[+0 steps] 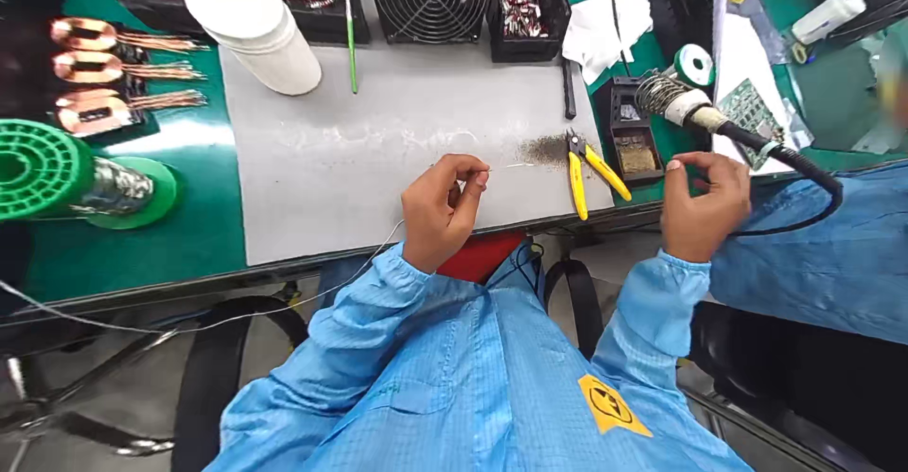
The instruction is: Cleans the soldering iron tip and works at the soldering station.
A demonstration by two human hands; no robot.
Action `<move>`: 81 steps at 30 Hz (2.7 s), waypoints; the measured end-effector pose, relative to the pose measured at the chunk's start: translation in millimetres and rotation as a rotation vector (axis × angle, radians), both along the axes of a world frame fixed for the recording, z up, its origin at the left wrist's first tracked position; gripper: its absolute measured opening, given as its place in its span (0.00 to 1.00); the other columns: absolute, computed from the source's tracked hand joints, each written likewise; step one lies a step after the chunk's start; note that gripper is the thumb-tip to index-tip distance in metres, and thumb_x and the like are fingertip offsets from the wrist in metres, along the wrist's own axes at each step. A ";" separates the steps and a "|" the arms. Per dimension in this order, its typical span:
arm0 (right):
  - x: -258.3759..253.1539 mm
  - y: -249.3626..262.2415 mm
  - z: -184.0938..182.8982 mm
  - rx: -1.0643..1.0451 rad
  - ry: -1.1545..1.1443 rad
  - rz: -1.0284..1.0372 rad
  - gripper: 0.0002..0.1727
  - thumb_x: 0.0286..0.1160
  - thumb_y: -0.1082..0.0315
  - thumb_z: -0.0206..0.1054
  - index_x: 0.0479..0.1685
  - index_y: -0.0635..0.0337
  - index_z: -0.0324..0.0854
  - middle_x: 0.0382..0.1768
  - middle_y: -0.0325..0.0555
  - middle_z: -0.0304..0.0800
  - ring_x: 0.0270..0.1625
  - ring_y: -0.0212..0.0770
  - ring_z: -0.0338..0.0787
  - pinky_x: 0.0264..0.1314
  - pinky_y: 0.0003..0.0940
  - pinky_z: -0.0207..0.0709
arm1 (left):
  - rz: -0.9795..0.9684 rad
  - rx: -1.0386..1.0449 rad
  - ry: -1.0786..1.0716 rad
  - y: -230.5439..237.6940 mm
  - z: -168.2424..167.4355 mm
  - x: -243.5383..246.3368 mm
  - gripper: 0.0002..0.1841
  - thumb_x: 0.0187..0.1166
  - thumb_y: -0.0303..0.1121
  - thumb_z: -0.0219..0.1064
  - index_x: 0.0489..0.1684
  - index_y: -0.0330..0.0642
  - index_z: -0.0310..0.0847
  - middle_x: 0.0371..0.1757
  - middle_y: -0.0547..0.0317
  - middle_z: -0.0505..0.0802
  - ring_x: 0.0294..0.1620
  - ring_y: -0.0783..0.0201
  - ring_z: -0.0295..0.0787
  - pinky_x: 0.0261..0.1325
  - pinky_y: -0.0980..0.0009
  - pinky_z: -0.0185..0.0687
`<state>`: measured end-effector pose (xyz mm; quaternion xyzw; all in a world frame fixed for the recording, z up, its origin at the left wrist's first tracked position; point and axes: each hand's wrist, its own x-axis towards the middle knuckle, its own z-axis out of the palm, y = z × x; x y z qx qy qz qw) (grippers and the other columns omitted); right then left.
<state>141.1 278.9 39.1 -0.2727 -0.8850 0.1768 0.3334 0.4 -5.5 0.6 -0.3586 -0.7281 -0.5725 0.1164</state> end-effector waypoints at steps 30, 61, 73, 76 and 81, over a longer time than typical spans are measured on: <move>-4.5 -42.6 -115.9 -0.506 -0.798 0.289 0.22 0.85 0.61 0.64 0.65 0.72 0.84 0.66 0.72 0.85 0.73 0.68 0.83 0.78 0.64 0.70 | -0.003 0.000 0.079 5.1 1.8 0.5 0.16 0.86 0.32 0.61 0.46 0.22 0.86 0.33 0.52 0.91 0.27 0.88 0.75 0.33 0.93 0.69; -30.2 -18.6 -26.1 -0.794 1.084 0.295 0.14 0.78 0.71 0.52 0.30 0.48 0.82 0.27 0.29 0.90 0.22 0.21 0.85 0.24 0.16 0.80 | 0.064 0.007 0.080 32.4 26.7 8.4 0.14 0.79 0.34 0.64 0.39 0.31 0.91 0.41 0.53 0.79 0.33 0.83 0.69 0.34 0.92 0.62; -42.6 -12.7 -74.6 -0.593 0.903 0.646 0.07 0.76 0.58 0.73 0.48 0.39 0.93 0.41 0.23 0.96 0.38 0.23 0.93 0.39 0.21 0.89 | 0.186 0.010 0.137 50.2 8.8 1.2 0.12 0.77 0.33 0.67 0.39 0.33 0.94 0.26 0.56 0.82 0.28 0.80 0.73 0.32 0.89 0.65; -42.3 -10.6 -75.4 -0.550 0.866 0.678 0.08 0.76 0.56 0.74 0.51 0.37 0.92 0.43 0.22 0.96 0.40 0.22 0.93 0.42 0.21 0.89 | 0.219 -0.014 0.177 49.2 5.6 4.6 0.12 0.77 0.33 0.67 0.39 0.34 0.95 0.24 0.56 0.83 0.26 0.78 0.74 0.31 0.87 0.66; -42.9 -7.2 -74.0 -0.488 0.822 0.795 0.12 0.77 0.60 0.73 0.56 0.38 0.92 0.49 0.20 0.96 0.49 0.20 0.92 0.53 0.19 0.86 | 0.278 -0.057 0.185 44.1 4.7 6.9 0.12 0.75 0.33 0.67 0.37 0.35 0.95 0.22 0.56 0.82 0.24 0.76 0.74 0.28 0.85 0.65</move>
